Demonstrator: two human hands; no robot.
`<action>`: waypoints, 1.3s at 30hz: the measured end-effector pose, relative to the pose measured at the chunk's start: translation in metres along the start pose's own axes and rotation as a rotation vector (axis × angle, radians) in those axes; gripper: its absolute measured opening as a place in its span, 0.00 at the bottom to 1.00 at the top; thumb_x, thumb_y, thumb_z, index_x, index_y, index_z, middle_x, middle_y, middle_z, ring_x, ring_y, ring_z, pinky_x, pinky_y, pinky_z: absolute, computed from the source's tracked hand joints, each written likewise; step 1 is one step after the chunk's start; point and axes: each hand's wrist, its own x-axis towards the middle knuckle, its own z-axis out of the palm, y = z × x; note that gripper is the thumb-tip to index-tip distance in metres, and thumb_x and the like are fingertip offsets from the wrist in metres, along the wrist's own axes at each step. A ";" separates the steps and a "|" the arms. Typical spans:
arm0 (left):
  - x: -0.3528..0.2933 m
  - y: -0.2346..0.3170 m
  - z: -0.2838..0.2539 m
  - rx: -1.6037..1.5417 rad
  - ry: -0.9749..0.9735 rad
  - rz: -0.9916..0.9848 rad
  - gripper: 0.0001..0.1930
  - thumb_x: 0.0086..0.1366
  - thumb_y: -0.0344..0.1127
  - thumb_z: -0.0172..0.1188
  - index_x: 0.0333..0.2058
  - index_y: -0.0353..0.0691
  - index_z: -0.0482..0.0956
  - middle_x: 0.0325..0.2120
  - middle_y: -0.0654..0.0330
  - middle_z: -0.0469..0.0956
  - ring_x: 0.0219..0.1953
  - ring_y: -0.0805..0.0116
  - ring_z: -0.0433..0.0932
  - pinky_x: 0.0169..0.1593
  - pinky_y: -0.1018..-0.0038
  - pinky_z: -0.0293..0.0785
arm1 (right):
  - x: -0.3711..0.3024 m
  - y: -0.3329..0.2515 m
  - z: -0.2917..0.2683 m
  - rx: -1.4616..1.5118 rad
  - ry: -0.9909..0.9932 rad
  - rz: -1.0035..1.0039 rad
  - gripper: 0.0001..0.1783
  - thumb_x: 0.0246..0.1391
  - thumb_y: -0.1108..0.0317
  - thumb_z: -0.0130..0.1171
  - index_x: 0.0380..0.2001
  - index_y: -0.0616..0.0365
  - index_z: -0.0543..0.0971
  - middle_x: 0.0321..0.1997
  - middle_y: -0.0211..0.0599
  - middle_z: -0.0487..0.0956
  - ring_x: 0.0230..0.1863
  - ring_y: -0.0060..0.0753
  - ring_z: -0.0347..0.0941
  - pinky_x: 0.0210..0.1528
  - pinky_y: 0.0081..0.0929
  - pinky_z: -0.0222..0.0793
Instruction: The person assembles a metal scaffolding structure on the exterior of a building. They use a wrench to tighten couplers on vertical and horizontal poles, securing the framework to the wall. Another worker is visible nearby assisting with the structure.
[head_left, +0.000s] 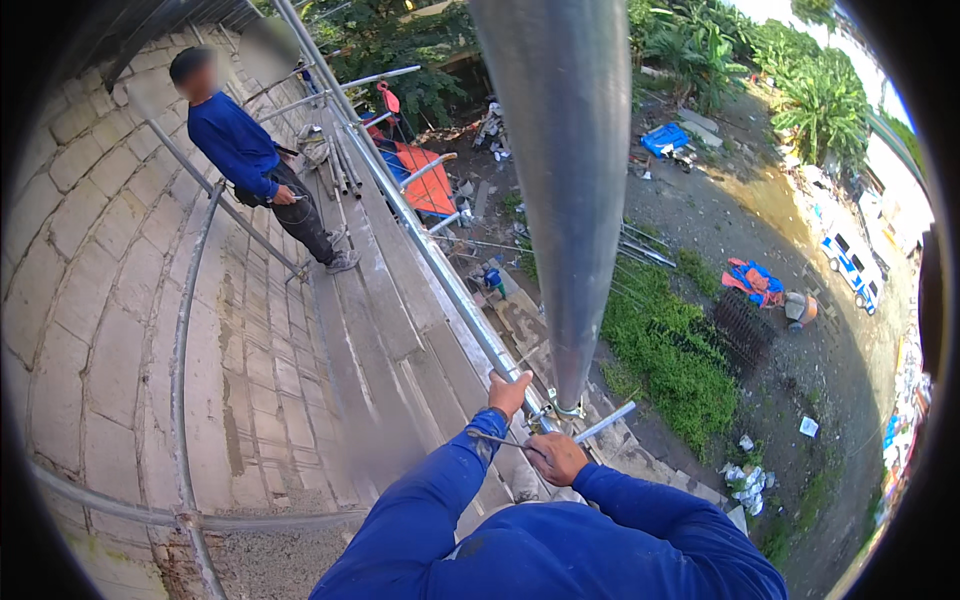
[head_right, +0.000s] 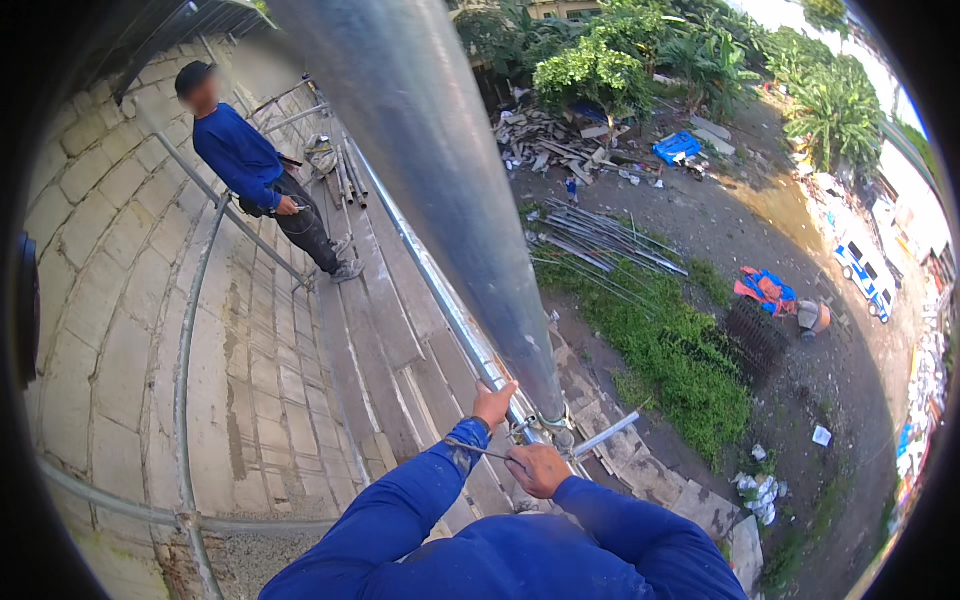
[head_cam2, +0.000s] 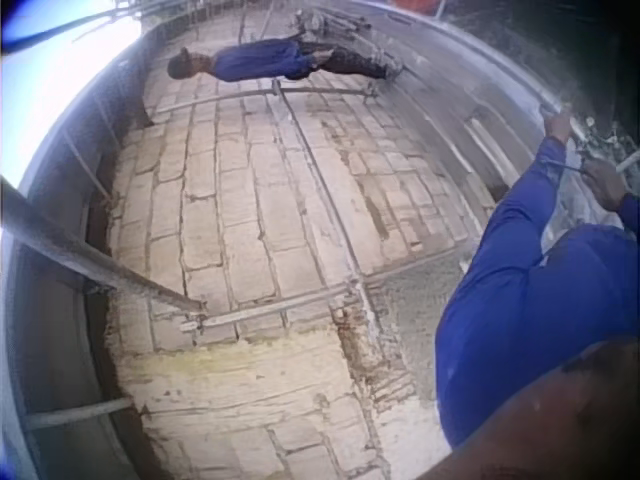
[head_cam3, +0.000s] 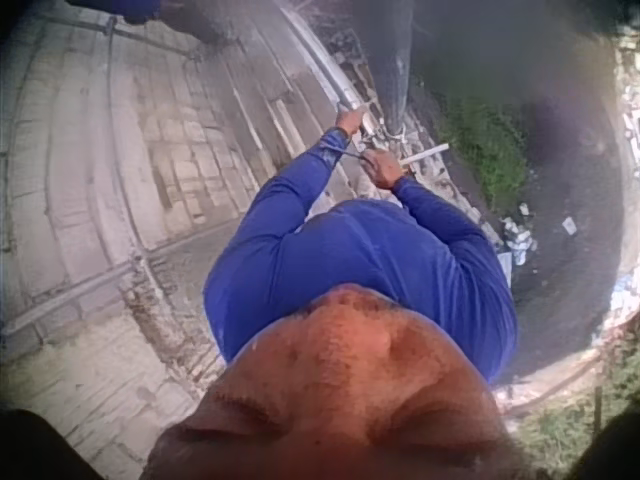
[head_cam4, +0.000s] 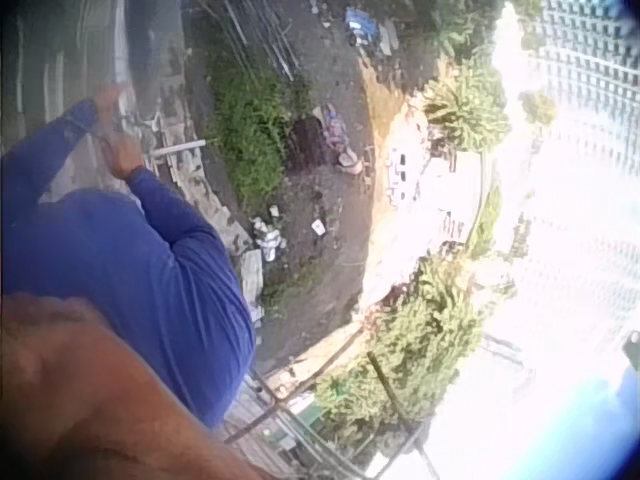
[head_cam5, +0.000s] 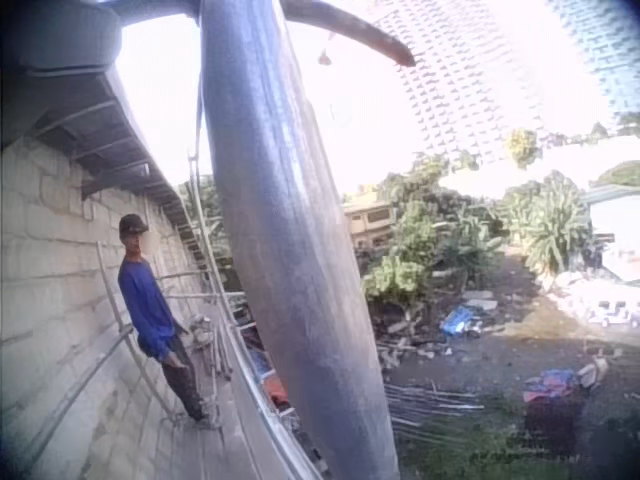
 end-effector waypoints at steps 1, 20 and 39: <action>0.000 0.000 -0.003 -0.073 -0.028 -0.051 0.55 0.56 0.54 0.75 0.68 0.21 0.55 0.56 0.34 0.76 0.57 0.45 0.80 0.59 0.61 0.76 | -0.001 0.005 0.007 -0.023 -0.024 0.012 0.09 0.64 0.61 0.58 0.40 0.54 0.78 0.30 0.49 0.80 0.37 0.58 0.78 0.40 0.54 0.71; 0.030 -0.042 -0.006 -0.154 0.009 0.028 0.37 0.64 0.52 0.70 0.67 0.45 0.68 0.56 0.48 0.78 0.53 0.57 0.81 0.54 0.53 0.79 | -0.005 0.003 -0.012 0.250 0.017 0.048 0.08 0.63 0.63 0.59 0.39 0.54 0.76 0.29 0.47 0.79 0.36 0.60 0.77 0.41 0.56 0.69; -0.014 0.045 0.007 0.346 0.295 -0.044 0.50 0.55 0.56 0.72 0.62 0.18 0.65 0.52 0.33 0.79 0.49 0.43 0.83 0.54 0.60 0.77 | 0.000 0.004 -0.032 0.404 0.035 0.047 0.08 0.62 0.64 0.60 0.35 0.57 0.74 0.29 0.49 0.79 0.36 0.62 0.76 0.41 0.56 0.68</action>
